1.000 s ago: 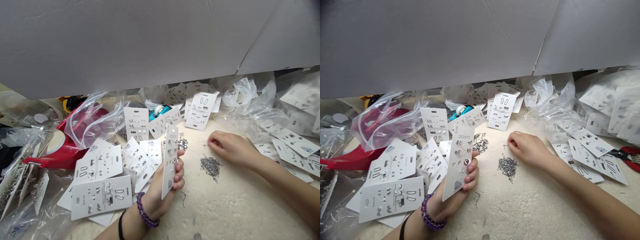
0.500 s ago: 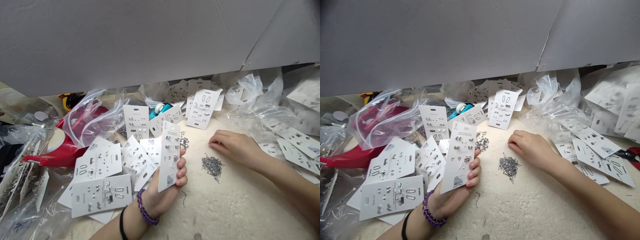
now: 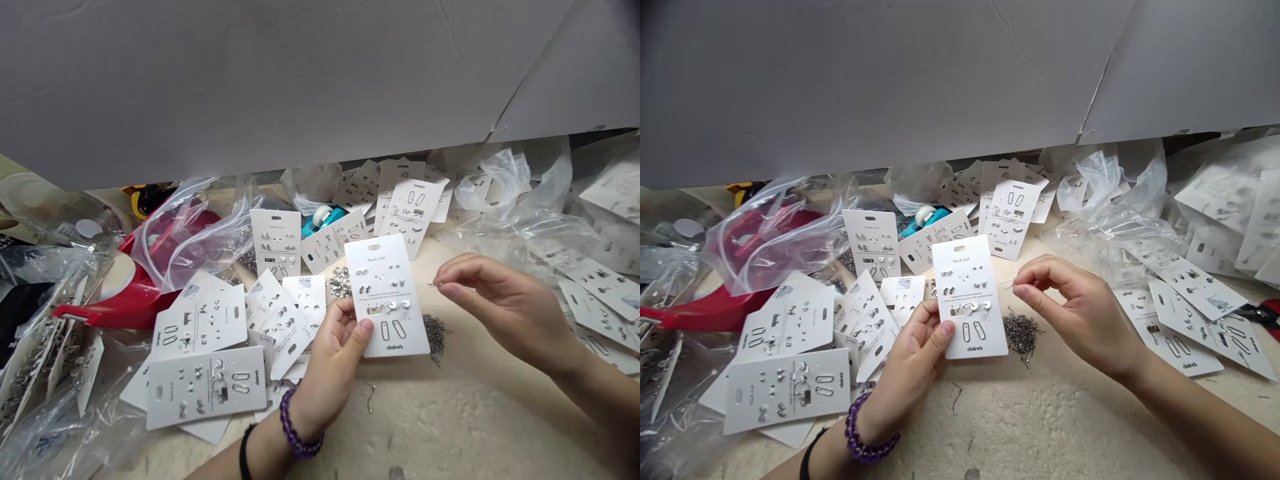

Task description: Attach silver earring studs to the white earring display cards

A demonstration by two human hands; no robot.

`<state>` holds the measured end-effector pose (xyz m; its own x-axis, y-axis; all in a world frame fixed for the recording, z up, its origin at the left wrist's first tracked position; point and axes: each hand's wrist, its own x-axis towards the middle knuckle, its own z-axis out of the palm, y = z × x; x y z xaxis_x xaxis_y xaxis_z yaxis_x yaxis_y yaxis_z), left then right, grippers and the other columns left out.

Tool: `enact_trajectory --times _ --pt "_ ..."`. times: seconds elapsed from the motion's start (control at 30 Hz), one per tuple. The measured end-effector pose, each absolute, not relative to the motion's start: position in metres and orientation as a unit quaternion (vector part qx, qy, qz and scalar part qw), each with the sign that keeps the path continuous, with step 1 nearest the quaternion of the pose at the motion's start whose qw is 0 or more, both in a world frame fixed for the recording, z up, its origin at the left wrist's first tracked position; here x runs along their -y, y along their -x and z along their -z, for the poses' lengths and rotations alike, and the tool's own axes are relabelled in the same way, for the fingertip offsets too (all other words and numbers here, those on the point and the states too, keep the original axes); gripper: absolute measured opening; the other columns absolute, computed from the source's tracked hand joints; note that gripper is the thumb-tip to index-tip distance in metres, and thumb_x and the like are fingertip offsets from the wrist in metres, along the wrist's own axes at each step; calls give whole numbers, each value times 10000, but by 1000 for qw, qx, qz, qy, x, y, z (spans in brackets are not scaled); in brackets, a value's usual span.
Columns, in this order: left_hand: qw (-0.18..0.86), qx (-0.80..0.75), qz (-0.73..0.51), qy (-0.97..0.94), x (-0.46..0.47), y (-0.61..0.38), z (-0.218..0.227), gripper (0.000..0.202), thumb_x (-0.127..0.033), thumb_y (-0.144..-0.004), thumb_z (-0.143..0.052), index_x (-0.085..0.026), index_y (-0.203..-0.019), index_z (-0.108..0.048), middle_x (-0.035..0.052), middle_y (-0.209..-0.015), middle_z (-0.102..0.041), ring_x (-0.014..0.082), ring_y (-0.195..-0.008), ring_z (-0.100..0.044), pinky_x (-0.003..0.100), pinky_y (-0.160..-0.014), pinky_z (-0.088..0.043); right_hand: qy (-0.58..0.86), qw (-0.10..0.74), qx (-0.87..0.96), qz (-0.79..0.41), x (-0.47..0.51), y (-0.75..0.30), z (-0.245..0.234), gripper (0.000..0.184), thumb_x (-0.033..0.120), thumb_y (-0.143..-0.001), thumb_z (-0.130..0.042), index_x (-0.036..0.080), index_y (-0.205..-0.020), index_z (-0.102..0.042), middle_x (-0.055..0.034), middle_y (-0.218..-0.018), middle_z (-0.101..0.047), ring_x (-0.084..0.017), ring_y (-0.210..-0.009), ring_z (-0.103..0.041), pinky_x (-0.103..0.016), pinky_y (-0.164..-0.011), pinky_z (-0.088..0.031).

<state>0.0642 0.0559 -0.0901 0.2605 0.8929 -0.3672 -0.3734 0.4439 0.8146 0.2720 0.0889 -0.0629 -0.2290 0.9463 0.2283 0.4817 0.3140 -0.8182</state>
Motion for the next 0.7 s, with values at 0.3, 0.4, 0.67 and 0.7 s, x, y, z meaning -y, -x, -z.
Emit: enact_trajectory --times 0.3,0.4,0.67,0.7 --pt "722 -440 -449 -289 -56 -66 88 206 -241 -790 -569 -168 -941 -449 53 -995 -620 160 -931 -584 327 -832 -455 412 245 838 -259 -81 -261 67 102 180 -868 -473 168 -817 -561 -14 -776 -567 -117 -715 -528 -242 -611 -411" --pt "711 -449 -447 -305 -56 -66 88 201 -254 -791 -569 -177 -936 -454 47 -1009 -610 158 -948 -574 326 -833 -454 424 218 849 -228 -81 -263 66 140 207 -886 -432 171 -816 -547 -17 -775 -556 -129 -696 -513 -254 -587 -384" --pt "653 -454 -453 -403 -51 -67 89 156 -255 -802 -551 -194 -927 -480 29 -994 -594 133 -956 -545 303 -866 -416 457 164 822 -297 -80 -260 63 169 229 -896 -405 181 -790 -528 -7 -773 -551 -121 -694 -507 -243 -603 -379" --pt "652 -451 -450 -412 -50 -67 89 152 -249 -803 -549 -196 -929 -483 30 -1005 -592 133 -964 -541 298 -861 -417 467 161 814 -306 -80 -259 63 172 234 -893 -412 180 -780 -529 -6 -765 -552 -120 -688 -507 -242 -601 -380"
